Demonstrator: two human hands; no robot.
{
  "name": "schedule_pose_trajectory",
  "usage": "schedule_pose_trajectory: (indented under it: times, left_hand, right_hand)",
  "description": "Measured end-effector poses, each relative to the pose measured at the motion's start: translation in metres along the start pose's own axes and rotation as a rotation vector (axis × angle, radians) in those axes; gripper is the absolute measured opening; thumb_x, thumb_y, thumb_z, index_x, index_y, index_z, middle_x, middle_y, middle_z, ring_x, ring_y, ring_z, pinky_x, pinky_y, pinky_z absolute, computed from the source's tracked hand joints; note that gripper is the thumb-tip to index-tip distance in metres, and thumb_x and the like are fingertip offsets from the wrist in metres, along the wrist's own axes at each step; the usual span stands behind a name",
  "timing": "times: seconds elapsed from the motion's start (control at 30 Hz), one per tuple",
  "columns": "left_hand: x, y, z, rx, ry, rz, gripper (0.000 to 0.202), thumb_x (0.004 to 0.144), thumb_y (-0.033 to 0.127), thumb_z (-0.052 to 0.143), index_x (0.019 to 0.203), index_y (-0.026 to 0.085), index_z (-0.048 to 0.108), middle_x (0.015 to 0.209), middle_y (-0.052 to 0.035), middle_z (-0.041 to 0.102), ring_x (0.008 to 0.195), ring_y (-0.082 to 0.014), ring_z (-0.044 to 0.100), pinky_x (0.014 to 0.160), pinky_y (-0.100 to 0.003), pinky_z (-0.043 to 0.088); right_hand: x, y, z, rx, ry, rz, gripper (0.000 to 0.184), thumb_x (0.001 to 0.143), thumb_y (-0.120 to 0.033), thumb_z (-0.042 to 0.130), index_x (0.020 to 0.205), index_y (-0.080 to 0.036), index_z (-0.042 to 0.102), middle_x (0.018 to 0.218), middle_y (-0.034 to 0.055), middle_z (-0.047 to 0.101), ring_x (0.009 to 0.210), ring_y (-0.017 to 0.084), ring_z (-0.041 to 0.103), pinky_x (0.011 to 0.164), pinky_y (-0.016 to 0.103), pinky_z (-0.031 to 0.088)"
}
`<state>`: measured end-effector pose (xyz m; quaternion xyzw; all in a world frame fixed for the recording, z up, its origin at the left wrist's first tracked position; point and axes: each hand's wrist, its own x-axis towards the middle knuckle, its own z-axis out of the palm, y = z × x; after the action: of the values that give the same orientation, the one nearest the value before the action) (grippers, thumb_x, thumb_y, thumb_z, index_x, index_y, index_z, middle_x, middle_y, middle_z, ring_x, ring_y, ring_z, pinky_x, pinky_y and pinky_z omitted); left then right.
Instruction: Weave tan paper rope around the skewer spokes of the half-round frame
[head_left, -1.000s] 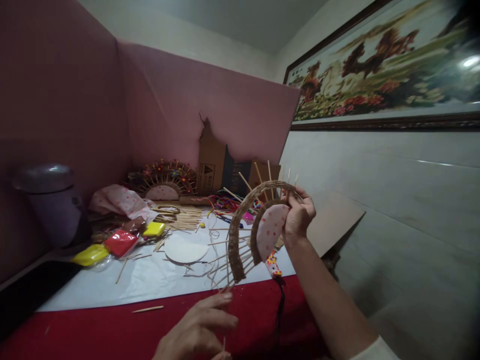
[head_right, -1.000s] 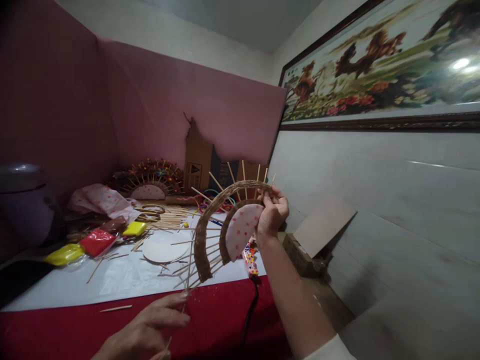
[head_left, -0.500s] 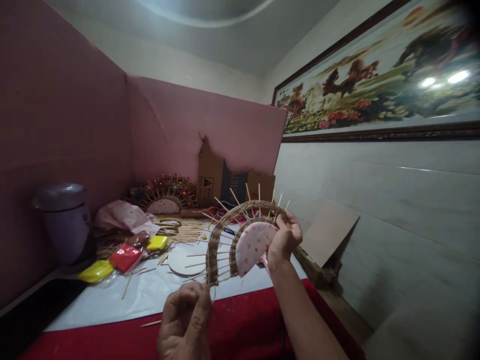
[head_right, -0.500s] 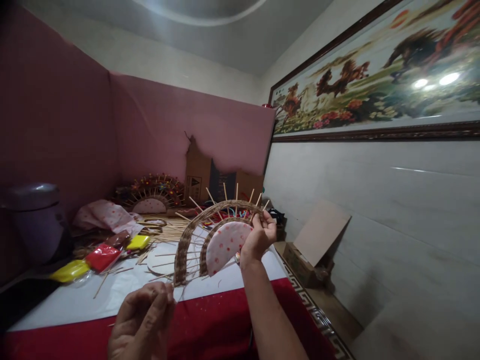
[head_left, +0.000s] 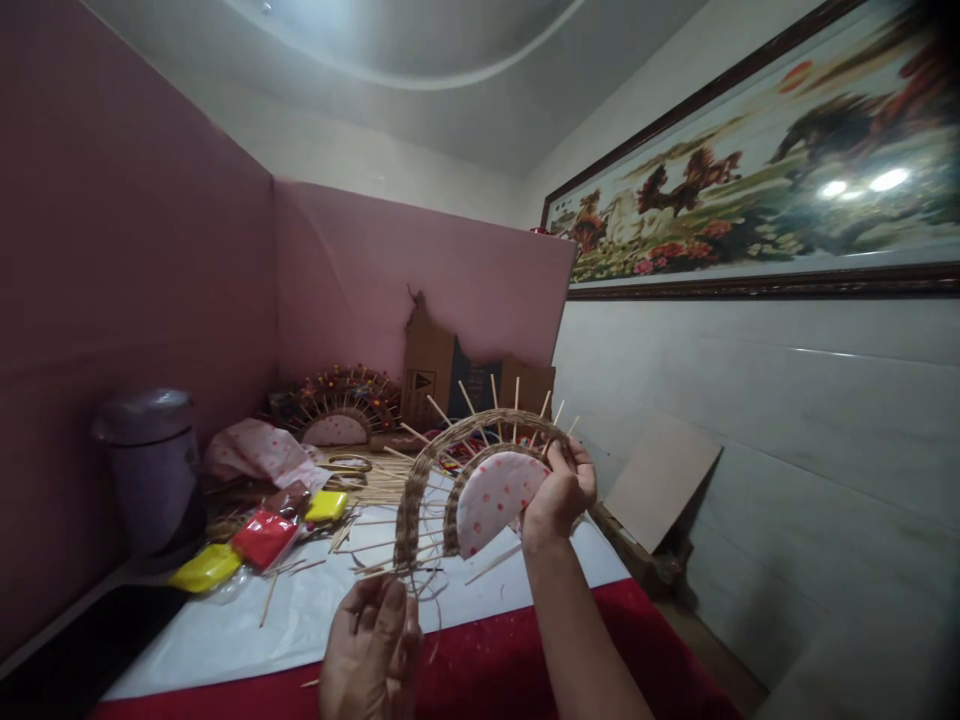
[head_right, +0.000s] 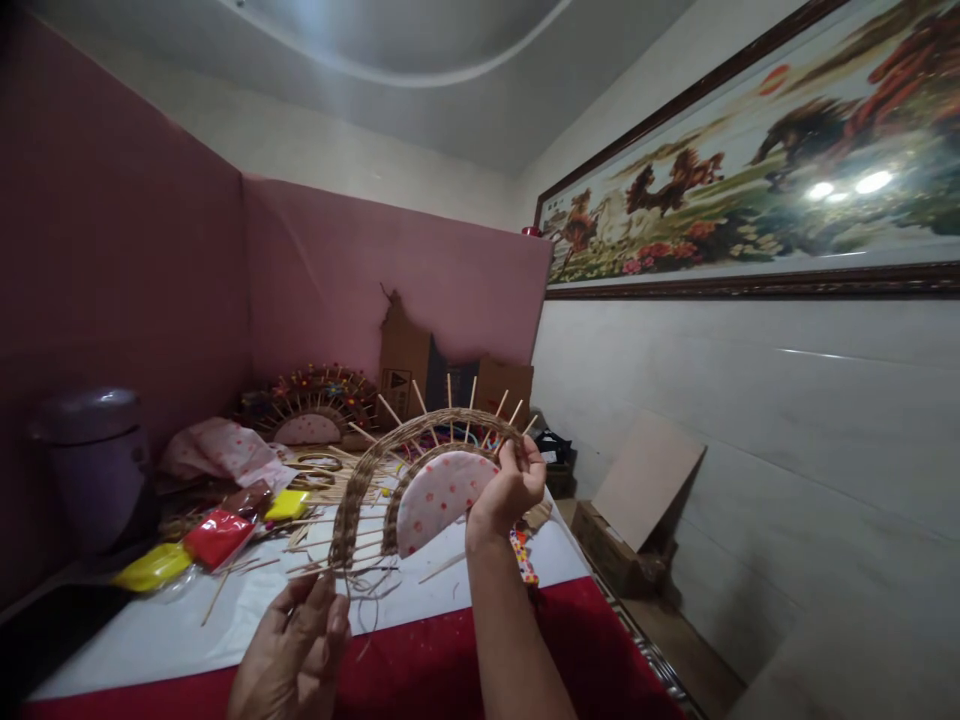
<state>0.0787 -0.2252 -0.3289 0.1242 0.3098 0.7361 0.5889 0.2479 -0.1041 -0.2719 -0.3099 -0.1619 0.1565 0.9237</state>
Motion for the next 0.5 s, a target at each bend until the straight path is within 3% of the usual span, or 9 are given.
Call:
schedule_pose_trajectory:
  times: [0.1,0.2,0.3,0.33,0.43,0.5]
  left_hand:
    - [0.01,0.005,0.003,0.039,-0.006,-0.112,0.026,0.06,0.009,0.075,0.082,0.015,0.061,0.066,0.0049,0.056,0.049,-0.0026,0.055,0.045,-0.008,0.048]
    - [0.019,0.012,0.005,0.038,0.059,-0.14,0.013,0.067,0.004,0.067,0.077,0.012,0.063,0.066,0.0023,0.059,0.048,-0.0028,0.054,0.046,-0.008,0.048]
    - [0.03,0.02,0.005,0.051,0.073,-0.129,0.011,0.07,0.003,0.063,0.078,0.012,0.064,0.07,0.0008,0.061,0.051,-0.0037,0.056,0.047,-0.01,0.049]
    - [0.035,0.022,0.004,0.055,0.064,-0.132,0.01,0.071,0.004,0.062,0.078,0.012,0.064,0.067,0.0016,0.06,0.049,-0.0033,0.055,0.045,-0.01,0.048]
    - [0.049,0.026,0.004,0.064,0.009,-0.146,0.004,0.073,0.008,0.062,0.074,0.012,0.062,0.057,0.0047,0.052,0.038,-0.0017,0.047,0.035,-0.008,0.04]
    - [0.056,0.029,0.007,0.085,-0.034,-0.163,0.004,0.073,0.011,0.063,0.074,0.012,0.06,0.054,0.0059,0.049,0.036,-0.0014,0.044,0.032,-0.008,0.037]
  right_hand:
    - [-0.01,0.002,0.003,0.003,0.008,0.044,0.035,0.06,-0.021,0.068,0.093,-0.017,0.057,0.084,0.001,0.062,0.076,0.013,0.059,0.072,0.027,0.049]
    - [-0.019,0.004,0.006,0.029,-0.002,0.118,0.035,0.059,-0.021,0.069,0.092,-0.018,0.056,0.079,-0.0014,0.062,0.074,0.012,0.059,0.074,0.026,0.048]
    - [-0.037,0.003,0.008,0.059,-0.111,0.234,0.028,0.064,-0.032,0.066,0.087,-0.018,0.058,0.073,-0.0003,0.063,0.069,0.015,0.06,0.069,0.03,0.05]
    - [-0.047,0.002,0.007,0.074,-0.177,0.304,0.028,0.067,-0.038,0.064,0.084,-0.017,0.059,0.07,0.0012,0.064,0.066,0.017,0.061,0.066,0.032,0.051]
    - [-0.08,0.0,0.003,0.222,-0.441,0.778,0.03,0.068,-0.042,0.065,0.086,-0.018,0.06,0.075,0.0021,0.066,0.072,0.018,0.063,0.067,0.032,0.051]
    - [-0.097,0.0,0.001,0.301,-0.564,0.915,0.029,0.067,-0.035,0.07,0.088,-0.019,0.06,0.083,0.0018,0.067,0.079,0.016,0.062,0.07,0.029,0.05]
